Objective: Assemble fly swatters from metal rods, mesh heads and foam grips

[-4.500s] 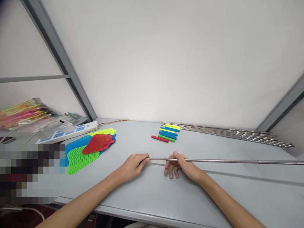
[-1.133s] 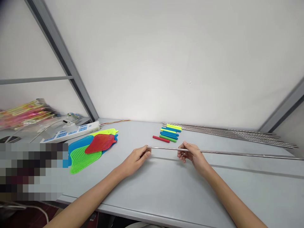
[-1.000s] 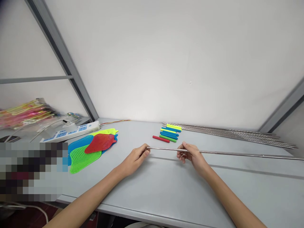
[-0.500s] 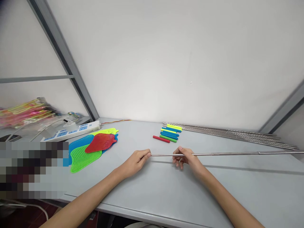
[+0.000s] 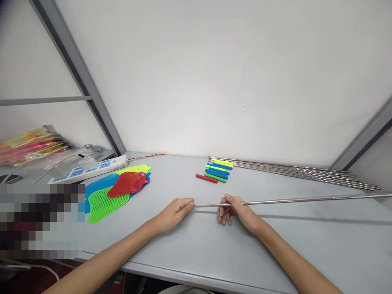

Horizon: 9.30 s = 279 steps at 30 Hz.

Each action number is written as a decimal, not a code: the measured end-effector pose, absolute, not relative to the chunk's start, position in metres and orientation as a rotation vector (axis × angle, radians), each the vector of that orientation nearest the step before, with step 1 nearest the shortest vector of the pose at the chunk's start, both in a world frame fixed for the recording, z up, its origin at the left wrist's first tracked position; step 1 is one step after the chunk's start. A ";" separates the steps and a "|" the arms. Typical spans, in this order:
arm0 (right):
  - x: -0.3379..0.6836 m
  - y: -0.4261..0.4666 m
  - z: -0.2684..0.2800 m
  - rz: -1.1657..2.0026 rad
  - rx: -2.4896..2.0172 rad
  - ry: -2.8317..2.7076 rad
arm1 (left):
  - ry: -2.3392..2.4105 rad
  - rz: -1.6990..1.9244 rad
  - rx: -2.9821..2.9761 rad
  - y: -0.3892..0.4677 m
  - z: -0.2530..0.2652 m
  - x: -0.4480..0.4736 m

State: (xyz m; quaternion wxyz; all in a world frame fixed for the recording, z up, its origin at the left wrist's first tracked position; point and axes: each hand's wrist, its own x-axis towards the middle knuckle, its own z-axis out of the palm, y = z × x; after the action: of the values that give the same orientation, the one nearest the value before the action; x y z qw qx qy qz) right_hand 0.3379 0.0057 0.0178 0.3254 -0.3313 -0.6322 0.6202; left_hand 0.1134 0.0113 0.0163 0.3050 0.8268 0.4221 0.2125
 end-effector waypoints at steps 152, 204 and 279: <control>0.314 0.002 0.011 1.456 -1.088 -1.829 | 0.938 0.595 2.281 -0.003 0.022 0.140; 0.322 -0.001 0.011 1.695 -0.837 -1.735 | 0.997 0.272 2.936 -0.009 0.012 0.128; 0.323 0.005 0.013 1.597 -0.992 -1.770 | 1.064 0.604 2.422 -0.002 0.019 0.133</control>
State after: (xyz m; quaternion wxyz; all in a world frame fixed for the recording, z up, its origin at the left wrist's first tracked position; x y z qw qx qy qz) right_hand 0.3231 0.0048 0.0129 0.2762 -0.3691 -0.6587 0.5946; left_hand 0.1328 -0.0024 0.0190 0.2123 0.8723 0.3832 0.2173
